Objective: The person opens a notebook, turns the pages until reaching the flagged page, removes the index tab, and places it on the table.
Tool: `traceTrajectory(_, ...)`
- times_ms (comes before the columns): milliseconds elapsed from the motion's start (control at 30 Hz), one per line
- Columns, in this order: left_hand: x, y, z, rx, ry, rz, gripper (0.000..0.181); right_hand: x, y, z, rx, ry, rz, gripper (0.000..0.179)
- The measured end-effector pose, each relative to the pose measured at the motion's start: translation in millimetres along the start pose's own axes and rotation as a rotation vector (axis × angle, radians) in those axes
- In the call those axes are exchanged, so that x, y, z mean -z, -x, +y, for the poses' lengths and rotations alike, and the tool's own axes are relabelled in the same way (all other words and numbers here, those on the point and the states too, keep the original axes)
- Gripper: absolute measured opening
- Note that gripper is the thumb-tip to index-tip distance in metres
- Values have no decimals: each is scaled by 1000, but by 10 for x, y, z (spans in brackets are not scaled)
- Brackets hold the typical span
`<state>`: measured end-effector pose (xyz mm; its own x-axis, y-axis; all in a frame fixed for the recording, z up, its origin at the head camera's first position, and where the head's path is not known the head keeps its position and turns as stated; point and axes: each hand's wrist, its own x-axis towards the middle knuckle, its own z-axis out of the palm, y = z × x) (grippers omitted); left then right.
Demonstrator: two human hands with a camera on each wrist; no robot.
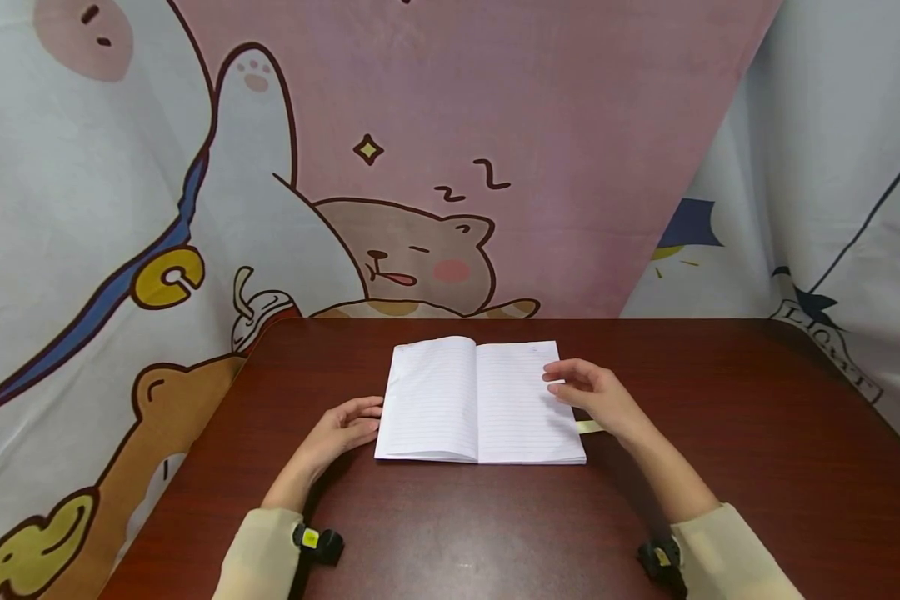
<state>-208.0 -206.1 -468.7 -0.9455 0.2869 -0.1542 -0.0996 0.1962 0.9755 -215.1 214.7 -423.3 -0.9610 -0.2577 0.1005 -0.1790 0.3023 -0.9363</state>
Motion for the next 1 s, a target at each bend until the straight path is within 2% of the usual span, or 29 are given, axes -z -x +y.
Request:
traceTrajectory(233, -6, -12, -9, 25, -3, 15, 49, 67, 39, 49, -33, -6, -9, 41)
traceTrajectory(467, -1, -16, -32, 21, -11, 19, 49, 112, 52, 79, -71, 11, -1, 43)
traceTrajectory(700, -2, -19, -35, 20, -7, 25, 49, 154, 49, 101, -113, 93, 10, 41)
traceTrajectory(867, -2, -20, -40, 19, -6, 26, 49, 173, 29, 152, -152, 140, -13, 50)
traceTrajectory(1000, 0, -23, -46, 24, -9, 28, 48, 194, 23, 189, -171, 186, -65, 60)
